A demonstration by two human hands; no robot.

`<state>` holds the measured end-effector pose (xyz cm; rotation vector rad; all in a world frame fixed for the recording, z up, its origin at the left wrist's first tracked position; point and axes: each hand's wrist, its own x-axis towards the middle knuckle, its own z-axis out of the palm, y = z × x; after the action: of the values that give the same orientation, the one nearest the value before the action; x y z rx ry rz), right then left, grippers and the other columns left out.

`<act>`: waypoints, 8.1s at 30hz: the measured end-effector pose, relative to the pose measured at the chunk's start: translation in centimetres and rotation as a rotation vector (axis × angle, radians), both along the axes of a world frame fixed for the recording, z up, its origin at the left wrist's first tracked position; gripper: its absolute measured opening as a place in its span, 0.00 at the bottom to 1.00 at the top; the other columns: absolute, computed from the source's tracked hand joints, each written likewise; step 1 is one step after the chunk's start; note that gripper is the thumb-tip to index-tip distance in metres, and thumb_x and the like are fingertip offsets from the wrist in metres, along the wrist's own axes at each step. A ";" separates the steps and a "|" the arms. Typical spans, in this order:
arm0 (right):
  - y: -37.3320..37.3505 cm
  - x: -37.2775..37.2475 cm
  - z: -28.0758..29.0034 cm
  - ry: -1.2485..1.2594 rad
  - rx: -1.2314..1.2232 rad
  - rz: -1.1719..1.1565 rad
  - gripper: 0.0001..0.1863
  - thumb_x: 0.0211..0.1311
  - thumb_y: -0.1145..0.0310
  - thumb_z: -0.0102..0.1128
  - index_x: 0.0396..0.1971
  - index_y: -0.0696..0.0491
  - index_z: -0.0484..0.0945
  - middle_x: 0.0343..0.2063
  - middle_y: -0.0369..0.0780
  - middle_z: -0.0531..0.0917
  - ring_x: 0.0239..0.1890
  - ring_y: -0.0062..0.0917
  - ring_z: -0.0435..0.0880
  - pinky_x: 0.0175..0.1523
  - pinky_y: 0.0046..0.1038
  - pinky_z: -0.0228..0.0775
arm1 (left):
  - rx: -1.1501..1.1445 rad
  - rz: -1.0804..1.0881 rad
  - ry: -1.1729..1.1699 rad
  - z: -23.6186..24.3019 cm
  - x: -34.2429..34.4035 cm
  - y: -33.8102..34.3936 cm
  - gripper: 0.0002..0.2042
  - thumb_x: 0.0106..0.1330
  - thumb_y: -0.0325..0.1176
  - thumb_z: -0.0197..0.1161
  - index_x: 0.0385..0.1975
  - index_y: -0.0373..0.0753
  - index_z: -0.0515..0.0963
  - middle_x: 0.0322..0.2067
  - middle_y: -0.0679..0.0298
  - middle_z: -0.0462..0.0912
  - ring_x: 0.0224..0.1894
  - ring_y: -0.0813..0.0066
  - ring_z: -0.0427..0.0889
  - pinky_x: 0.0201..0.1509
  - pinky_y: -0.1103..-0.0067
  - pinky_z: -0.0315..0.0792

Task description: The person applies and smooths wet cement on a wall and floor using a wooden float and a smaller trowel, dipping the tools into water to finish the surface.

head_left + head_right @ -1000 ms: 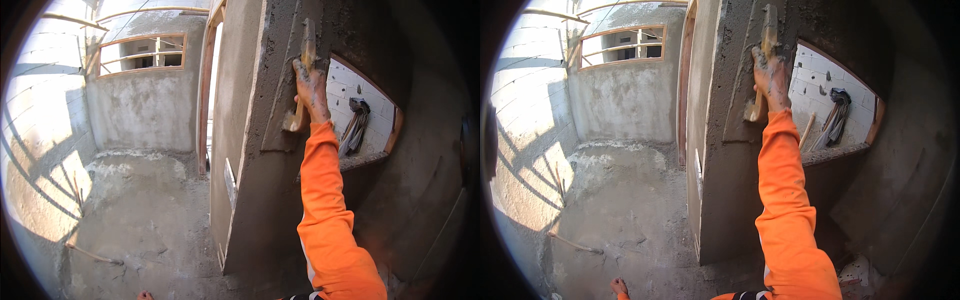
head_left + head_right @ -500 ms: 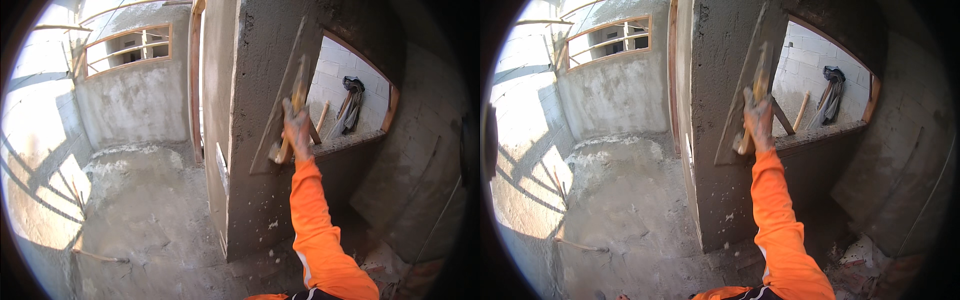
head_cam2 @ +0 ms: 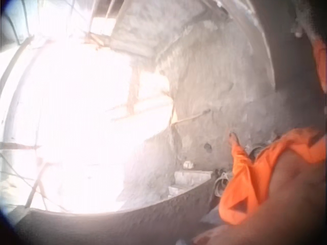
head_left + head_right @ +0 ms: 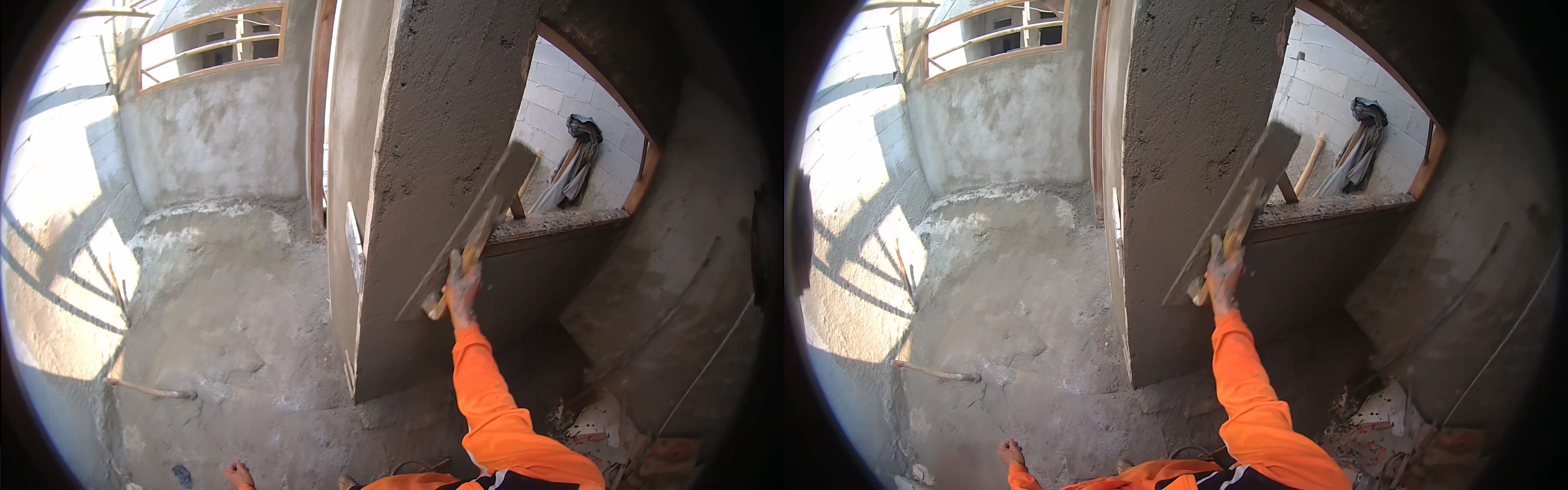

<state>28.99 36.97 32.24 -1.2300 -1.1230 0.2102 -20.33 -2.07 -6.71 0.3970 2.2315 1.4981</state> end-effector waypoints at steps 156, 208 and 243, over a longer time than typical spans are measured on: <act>-2.0 -5.7 16.8 -0.247 0.196 0.062 0.21 0.66 0.62 0.47 0.42 0.70 0.65 0.28 0.52 0.80 0.30 0.41 0.82 0.36 0.34 0.72 | -0.317 -0.206 -0.322 -2.8 12.6 -6.9 0.06 0.54 0.27 0.56 0.26 0.30 0.75 0.20 0.57 0.77 0.20 0.65 0.77 0.22 0.72 0.73; -4.7 -6.4 10.7 -0.240 0.193 -0.036 0.19 0.65 0.64 0.49 0.40 0.69 0.66 0.32 0.58 0.77 0.37 0.50 0.79 0.39 0.41 0.68 | -0.488 -0.523 -0.197 -5.3 4.9 0.8 0.10 0.55 0.37 0.52 0.22 0.37 0.75 0.17 0.60 0.73 0.20 0.69 0.70 0.22 0.69 0.65; -8.6 -5.4 4.1 -0.248 -0.001 -0.049 0.20 0.64 0.64 0.51 0.40 0.70 0.68 0.32 0.57 0.79 0.36 0.48 0.80 0.37 0.37 0.72 | -0.688 -0.704 -0.148 -9.0 3.2 -10.8 0.14 0.56 0.44 0.49 0.20 0.42 0.75 0.16 0.62 0.70 0.19 0.71 0.65 0.22 0.67 0.60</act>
<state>23.55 28.42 36.31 -1.3074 -1.3041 0.0207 -17.17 -12.92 -15.73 0.7072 2.0084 0.3613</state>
